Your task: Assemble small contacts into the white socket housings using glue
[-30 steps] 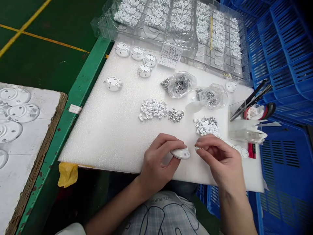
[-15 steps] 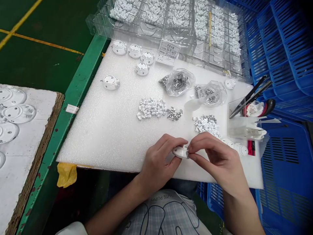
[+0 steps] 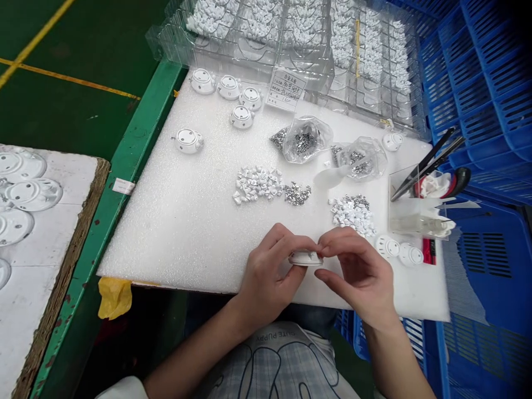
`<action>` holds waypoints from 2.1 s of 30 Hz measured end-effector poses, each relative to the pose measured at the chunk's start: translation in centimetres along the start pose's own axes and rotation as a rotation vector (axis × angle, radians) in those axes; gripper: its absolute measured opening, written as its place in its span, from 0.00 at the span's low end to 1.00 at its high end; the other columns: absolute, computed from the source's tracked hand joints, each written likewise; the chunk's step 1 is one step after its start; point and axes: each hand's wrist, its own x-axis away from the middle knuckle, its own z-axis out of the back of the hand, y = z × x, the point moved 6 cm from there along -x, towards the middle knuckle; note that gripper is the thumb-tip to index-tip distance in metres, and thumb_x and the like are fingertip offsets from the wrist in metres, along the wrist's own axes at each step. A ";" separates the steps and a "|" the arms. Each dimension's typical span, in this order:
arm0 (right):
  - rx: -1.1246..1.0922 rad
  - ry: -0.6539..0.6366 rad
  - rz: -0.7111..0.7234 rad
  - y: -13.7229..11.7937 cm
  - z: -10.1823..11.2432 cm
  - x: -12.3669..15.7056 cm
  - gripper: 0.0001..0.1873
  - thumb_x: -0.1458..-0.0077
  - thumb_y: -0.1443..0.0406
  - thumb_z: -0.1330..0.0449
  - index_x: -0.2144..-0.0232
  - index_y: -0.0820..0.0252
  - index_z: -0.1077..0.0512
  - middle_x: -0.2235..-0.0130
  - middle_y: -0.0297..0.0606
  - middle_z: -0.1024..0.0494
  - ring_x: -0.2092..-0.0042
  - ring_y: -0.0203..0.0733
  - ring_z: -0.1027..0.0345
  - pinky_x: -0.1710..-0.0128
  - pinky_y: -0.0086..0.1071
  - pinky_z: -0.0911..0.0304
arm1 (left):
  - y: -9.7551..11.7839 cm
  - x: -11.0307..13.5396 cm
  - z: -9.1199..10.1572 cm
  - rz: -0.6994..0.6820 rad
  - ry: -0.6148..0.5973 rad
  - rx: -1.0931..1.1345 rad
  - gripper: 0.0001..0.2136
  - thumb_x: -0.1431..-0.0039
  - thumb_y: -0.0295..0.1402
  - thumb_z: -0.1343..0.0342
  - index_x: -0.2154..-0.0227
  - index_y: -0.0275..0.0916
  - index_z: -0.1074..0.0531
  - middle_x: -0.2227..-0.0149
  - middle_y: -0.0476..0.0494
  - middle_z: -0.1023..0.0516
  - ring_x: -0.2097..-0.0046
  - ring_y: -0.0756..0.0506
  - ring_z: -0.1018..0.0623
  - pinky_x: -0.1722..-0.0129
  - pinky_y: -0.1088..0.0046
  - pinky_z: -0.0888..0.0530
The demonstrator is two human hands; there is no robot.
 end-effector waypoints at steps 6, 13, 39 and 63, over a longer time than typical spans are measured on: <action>0.237 0.102 0.307 -1.2 -0.4 0.2 0.22 0.47 0.81 0.34 0.54 0.57 0.24 0.61 0.38 0.21 0.60 0.40 0.26 0.63 0.35 0.27 | -0.1 -0.1 0.2 0.024 0.032 0.009 0.07 0.34 0.25 0.43 0.57 0.41 0.26 0.62 0.46 0.23 0.61 0.47 0.25 0.63 0.71 0.26; 0.414 0.178 0.429 -1.4 -0.7 0.6 0.23 0.46 0.79 0.35 0.50 0.56 0.24 0.62 0.38 0.20 0.62 0.42 0.25 0.68 0.36 0.27 | -0.1 -0.1 0.2 0.053 -0.010 0.039 0.09 0.34 0.24 0.44 0.54 0.40 0.26 0.58 0.44 0.21 0.56 0.46 0.21 0.58 0.70 0.23; 0.298 0.300 0.399 -0.6 0.3 1.6 0.29 0.48 0.80 0.35 0.46 0.53 0.26 0.63 0.38 0.18 0.64 0.44 0.23 0.70 0.39 0.27 | 0.1 -0.6 -0.1 0.008 -0.124 0.121 0.14 0.40 0.29 0.32 0.52 0.40 0.24 0.58 0.45 0.19 0.58 0.47 0.21 0.55 0.72 0.23; 0.344 0.255 0.401 -1.1 0.1 1.7 0.23 0.46 0.78 0.35 0.50 0.55 0.24 0.63 0.39 0.19 0.64 0.45 0.23 0.71 0.38 0.28 | 0.1 -0.8 -0.2 0.013 -0.198 0.191 0.14 0.41 0.34 0.31 0.54 0.42 0.25 0.58 0.44 0.20 0.55 0.44 0.20 0.55 0.68 0.22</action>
